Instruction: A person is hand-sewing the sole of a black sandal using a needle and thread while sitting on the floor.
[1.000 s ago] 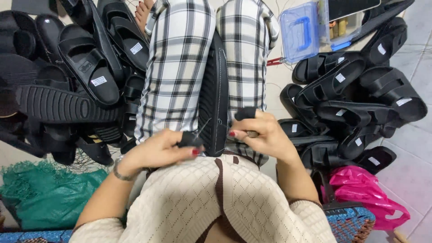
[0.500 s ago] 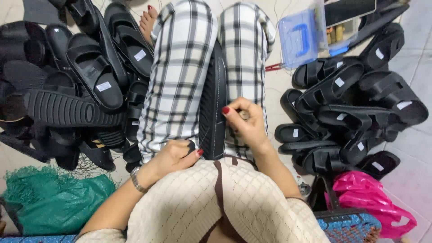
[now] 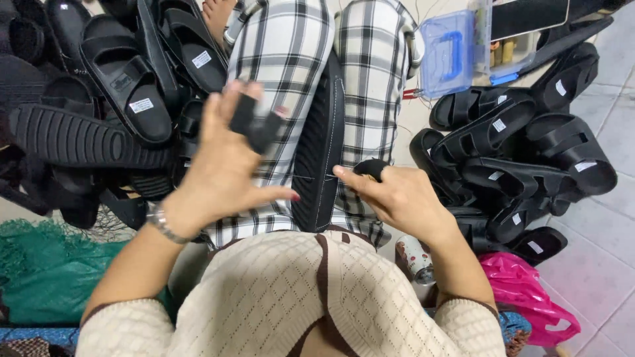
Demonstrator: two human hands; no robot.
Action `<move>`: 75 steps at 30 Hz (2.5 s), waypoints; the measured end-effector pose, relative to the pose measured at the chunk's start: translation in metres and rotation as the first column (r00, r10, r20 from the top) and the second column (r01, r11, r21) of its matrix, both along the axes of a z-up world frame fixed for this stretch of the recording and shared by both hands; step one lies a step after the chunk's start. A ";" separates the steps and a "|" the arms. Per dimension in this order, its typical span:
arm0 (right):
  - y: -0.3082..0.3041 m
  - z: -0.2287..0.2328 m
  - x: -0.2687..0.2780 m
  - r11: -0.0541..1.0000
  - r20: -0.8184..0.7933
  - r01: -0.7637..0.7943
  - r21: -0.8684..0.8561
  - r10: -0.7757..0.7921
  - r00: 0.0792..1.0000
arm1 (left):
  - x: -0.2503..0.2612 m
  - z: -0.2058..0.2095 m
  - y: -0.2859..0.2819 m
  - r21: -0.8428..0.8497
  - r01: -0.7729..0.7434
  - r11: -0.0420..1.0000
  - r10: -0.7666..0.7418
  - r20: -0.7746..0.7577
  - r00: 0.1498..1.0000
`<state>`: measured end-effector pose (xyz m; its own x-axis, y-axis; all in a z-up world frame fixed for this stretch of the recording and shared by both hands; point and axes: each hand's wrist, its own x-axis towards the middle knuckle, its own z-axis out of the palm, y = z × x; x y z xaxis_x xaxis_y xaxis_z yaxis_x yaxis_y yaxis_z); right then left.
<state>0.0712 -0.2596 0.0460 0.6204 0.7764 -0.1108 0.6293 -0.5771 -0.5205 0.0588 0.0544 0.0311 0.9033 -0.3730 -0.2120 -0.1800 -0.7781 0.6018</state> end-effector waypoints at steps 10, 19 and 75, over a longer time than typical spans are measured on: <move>0.006 0.016 0.006 0.997 -0.036 -0.005 -0.073 0.002 0.999 | -0.009 -0.039 -0.026 -0.018 0.198 0.980 -0.196 0.089 0.977; 0.022 0.026 0.007 0.989 -0.106 -0.045 -0.141 0.030 0.994 | -0.009 -0.052 -0.030 -0.125 0.161 0.979 -0.123 0.270 0.955; 0.013 0.026 0.025 0.968 -0.481 -0.032 0.248 0.151 0.864 | -0.076 -0.038 -0.053 -0.634 -0.488 0.600 0.393 -0.298 0.870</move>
<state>0.0959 -0.2465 0.0723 0.4555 0.8677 -0.1991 0.3001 -0.3602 -0.8833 -0.0168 0.0009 -0.0068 0.9829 -0.0167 -0.1835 0.1803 -0.1177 0.9765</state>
